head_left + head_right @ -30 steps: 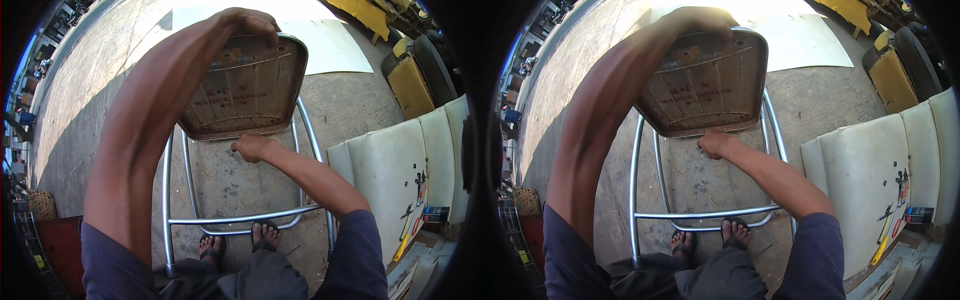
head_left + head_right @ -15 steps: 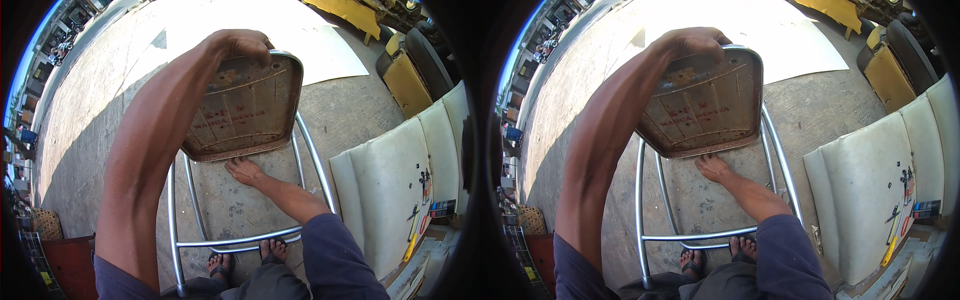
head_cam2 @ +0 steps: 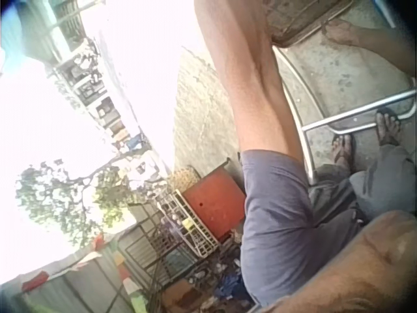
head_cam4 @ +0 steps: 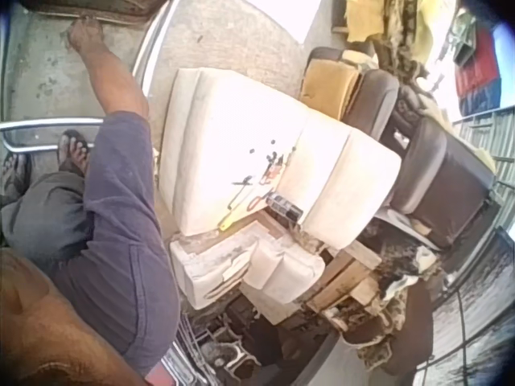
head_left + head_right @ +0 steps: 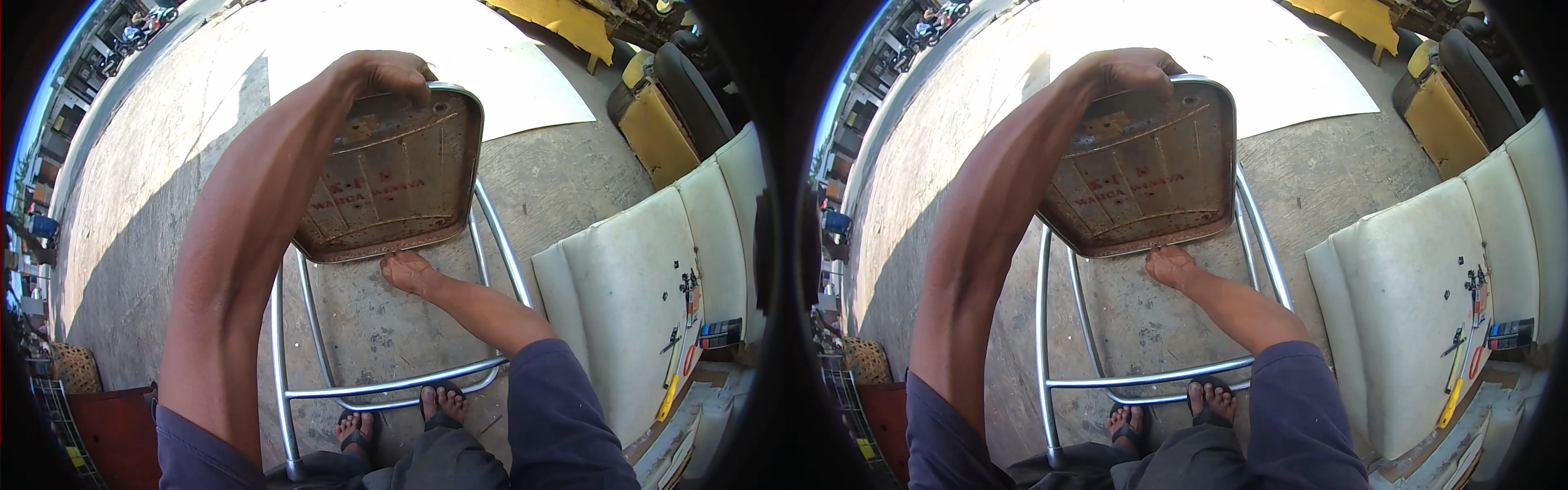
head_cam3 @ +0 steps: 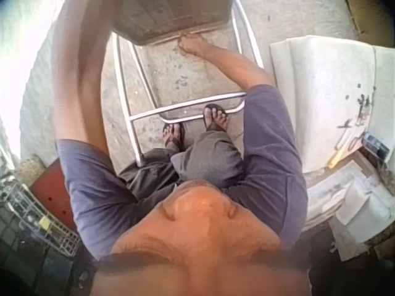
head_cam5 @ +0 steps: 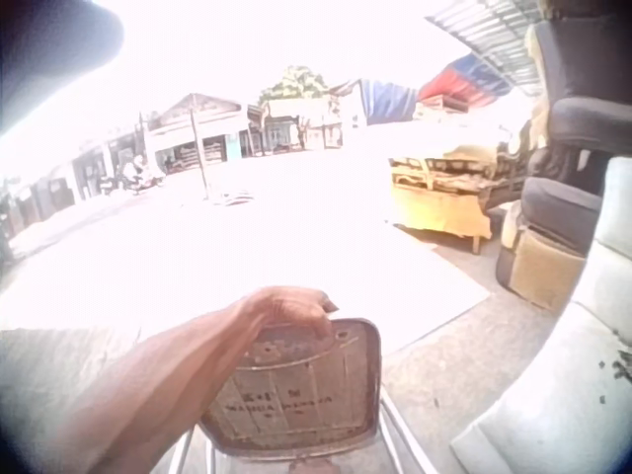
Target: The person positions a chair seat onto a metal folding chair frame and uses a screwdriver to fasten screws into the underside of the seat.
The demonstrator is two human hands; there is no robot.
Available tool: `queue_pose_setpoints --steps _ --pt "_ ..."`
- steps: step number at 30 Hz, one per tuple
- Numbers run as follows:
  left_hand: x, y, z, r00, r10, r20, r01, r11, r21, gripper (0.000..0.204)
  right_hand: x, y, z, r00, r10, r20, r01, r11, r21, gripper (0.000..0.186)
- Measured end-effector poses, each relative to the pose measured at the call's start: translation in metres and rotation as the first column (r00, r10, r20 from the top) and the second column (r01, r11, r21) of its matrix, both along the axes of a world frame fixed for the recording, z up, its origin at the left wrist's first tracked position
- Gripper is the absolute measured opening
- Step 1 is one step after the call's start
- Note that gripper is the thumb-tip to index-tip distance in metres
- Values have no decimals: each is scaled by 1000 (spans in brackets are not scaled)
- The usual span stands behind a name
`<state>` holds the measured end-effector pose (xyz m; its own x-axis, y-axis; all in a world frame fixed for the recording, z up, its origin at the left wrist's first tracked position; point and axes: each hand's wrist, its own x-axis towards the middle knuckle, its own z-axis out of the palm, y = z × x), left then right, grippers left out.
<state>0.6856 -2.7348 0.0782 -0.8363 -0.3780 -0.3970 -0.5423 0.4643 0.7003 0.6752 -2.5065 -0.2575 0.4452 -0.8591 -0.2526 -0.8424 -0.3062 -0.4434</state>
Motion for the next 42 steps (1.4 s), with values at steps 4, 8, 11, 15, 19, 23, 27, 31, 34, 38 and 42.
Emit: queue_pose_setpoints --steps 4,8,11,15,19,23,27,31,34,38,42 --pt "14 -1 5 999 23 33 -25 999 35 48 -16 3 85 979 171 -113 -181 980 -79 22" --pt "9 0 6 999 -12 33 13 1000 -5 48 -44 7 124 996 25 81 -15 993 -121 18" --pt "10 -2 8 998 -32 55 30 999 30 49 -63 4 161 946 -95 309 183 945 -269 18" --pt "6 4 8 996 -5 87 -1 997 76 51 -91 -20 210 818 -221 531 451 820 -353 20" --pt "13 0 11 999 -26 45 24 999 45 52 -104 -51 232 707 -265 656 642 630 -438 20" --pt "10 1 9 999 -33 -5 33 999 30 52 -104 -69 234 683 -248 687 695 511 -506 17" --pt "7 12 11 999 41 -1 -41 999 -34 51 -99 -79 232 665 -275 695 732 427 -531 12" --pt "7 13 10 999 32 -15 -34 991 -133 49 -98 -87 225 708 -260 657 700 380 -604 9" --pt "8 12 10 1000 15 -9 -17 984 -179 45 -96 -88 226 704 -279 653 706 373 -603 9" --pt "5 5 8 998 39 54 -27 977 -210 41 -93 -88 237 664 -292 689 741 383 -552 10" --pt "6 6 4 1000 10 23 -5 975 -224 42 -94 -87 232 644 -293 706 756 382 -531 14"
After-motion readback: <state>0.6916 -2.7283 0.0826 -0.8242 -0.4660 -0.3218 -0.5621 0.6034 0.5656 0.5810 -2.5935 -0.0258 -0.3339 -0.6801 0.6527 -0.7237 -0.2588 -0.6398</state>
